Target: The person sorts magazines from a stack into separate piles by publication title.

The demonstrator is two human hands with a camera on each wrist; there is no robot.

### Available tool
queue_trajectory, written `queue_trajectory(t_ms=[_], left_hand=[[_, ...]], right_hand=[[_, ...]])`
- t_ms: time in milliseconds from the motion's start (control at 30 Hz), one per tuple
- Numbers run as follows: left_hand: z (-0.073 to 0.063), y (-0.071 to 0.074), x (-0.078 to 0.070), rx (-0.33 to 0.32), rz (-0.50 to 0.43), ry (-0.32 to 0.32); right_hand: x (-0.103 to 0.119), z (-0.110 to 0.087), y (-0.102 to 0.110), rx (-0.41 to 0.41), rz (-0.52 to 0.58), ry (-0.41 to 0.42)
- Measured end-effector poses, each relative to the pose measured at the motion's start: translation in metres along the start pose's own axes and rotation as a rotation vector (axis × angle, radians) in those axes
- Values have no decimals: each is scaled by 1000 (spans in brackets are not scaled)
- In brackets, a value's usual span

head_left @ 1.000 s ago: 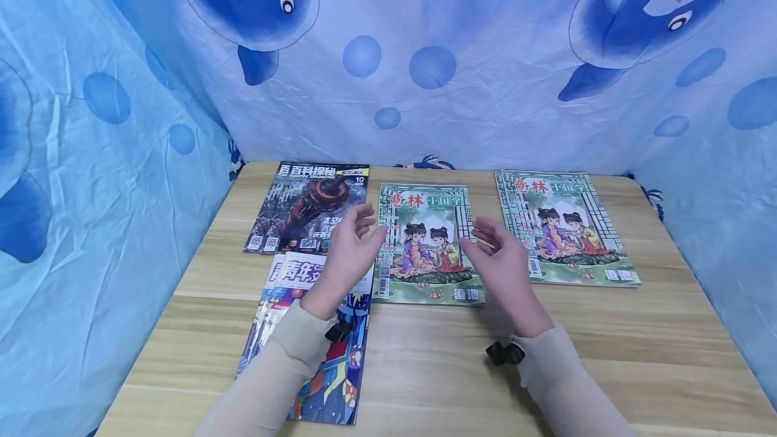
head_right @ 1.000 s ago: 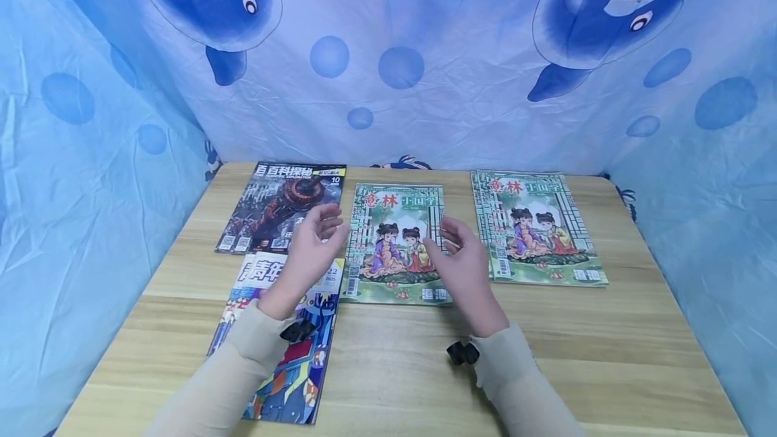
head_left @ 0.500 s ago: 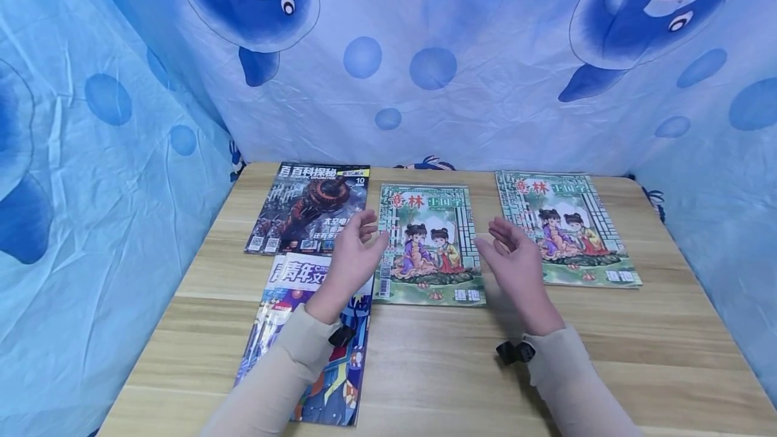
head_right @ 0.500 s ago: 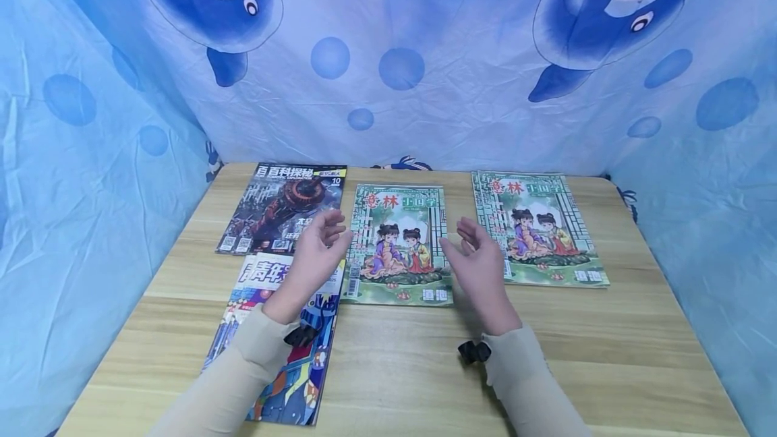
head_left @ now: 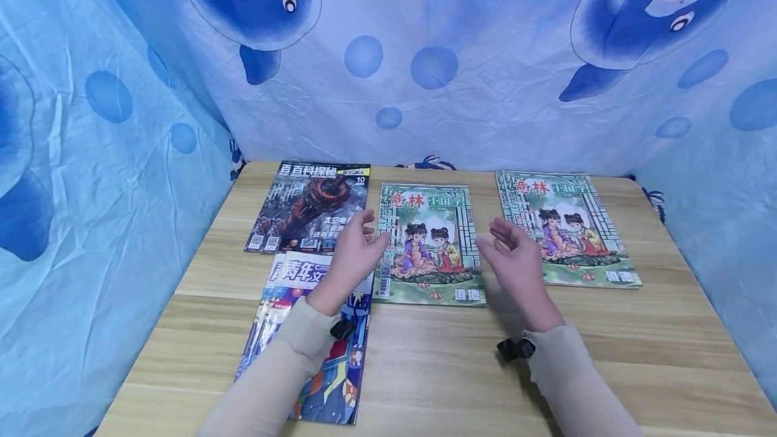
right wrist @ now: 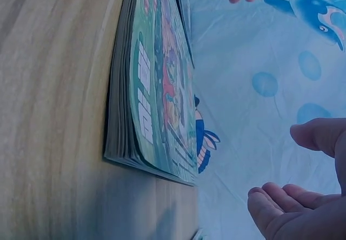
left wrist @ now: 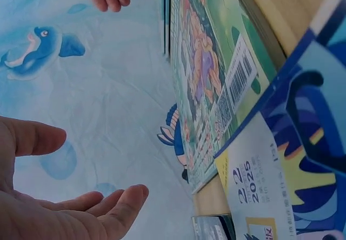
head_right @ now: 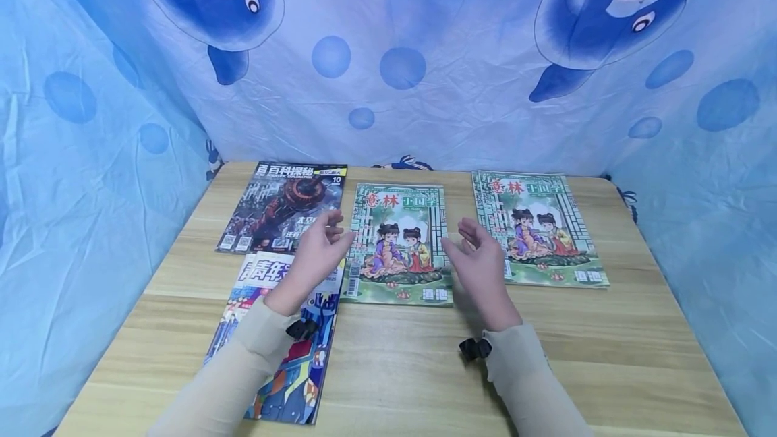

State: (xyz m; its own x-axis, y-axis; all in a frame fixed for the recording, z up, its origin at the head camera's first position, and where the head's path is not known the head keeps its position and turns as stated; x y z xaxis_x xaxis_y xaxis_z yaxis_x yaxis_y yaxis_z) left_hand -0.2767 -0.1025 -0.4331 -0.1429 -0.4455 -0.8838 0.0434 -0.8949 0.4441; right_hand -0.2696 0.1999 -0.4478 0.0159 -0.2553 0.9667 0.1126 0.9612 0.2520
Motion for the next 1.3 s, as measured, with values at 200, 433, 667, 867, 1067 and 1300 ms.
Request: queue_trajectory(t_ms=[200, 433, 667, 867, 1067, 1300], left_hand=[[13, -3, 12, 49, 101, 56], [31, -18, 27, 131, 236, 103], [44, -28, 38, 207, 263, 170], [48, -30, 42, 260, 308, 240], [52, -29, 43, 273, 320, 270], [58, -33, 51, 289, 306, 296]], right_hand=[[-6, 8, -6, 40, -22, -45], [-23, 14, -14, 91, -53, -130], [-32, 22, -20, 124, -147, -173], [-36, 27, -25, 158, -226, -226], [-39, 29, -28, 186, -258, -277], [-42, 31, -32, 204, -233, -311]])
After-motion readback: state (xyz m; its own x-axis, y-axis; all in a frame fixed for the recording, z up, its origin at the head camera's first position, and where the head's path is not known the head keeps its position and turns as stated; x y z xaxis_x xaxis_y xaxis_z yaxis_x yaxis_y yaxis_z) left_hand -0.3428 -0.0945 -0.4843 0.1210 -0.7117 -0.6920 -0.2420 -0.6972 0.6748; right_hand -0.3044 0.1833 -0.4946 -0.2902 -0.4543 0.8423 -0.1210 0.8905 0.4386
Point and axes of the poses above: each hand's wrist, its own z-axis towards the middle knuckle, its own y-axis out of the back of the hand, x = y × z, the point moved 9 cm from there along z, towards the middle knuckle, and after that the axes turned 5 degrees about -y, right-handed, at the moved point
